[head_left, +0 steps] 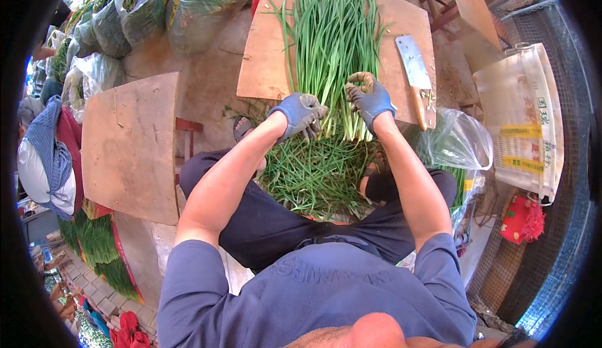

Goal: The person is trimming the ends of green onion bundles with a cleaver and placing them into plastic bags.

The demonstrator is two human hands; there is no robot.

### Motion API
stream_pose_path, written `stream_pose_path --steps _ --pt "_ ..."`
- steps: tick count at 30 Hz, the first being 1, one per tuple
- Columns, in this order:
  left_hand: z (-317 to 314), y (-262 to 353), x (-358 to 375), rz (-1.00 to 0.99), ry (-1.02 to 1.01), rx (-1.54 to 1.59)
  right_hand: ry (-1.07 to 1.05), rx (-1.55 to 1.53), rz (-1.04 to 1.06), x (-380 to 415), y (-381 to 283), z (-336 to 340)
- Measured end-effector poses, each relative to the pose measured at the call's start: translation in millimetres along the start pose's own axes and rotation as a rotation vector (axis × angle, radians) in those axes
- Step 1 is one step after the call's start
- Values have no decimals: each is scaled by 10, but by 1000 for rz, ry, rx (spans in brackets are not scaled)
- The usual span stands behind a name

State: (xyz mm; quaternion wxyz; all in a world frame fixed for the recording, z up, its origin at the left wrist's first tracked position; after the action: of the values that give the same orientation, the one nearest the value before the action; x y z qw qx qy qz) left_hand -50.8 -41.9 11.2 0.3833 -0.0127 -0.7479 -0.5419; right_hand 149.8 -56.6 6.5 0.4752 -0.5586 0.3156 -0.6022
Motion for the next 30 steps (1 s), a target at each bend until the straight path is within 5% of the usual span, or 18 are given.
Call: stream_pose_path --steps 5,10,13,19,22,30 --pt "9 -35 12 -31 -50 41 10 -24 68 -56 -4 -40" --pt "5 -44 -31 -18 -15 -71 10 337 227 -126 -170 -150" --pt "8 -73 -55 -22 1 -59 101 567 100 -220 -123 -163" --pt "-6 -64 -36 23 58 -126 -16 541 -7 -187 -281 -151" --pt "9 -94 -40 -46 274 -581 -55 585 47 -248 -252 -137" --pt "16 -145 -70 -77 380 -757 -255 630 66 -643 -274 -20"
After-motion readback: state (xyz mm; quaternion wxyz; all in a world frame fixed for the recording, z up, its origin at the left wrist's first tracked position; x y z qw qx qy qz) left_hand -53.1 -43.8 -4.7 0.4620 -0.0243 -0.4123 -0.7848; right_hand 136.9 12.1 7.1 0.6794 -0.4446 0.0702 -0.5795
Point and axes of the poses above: each hand's wrist, its own x-axis away from the middle knuckle, its own z-axis out of the back of the hand, y = z × x, the point moved 2 cm from there along -x, towards the middle knuckle, and after that the axes turned 14 degrees about -y, right-handed, at the moved point
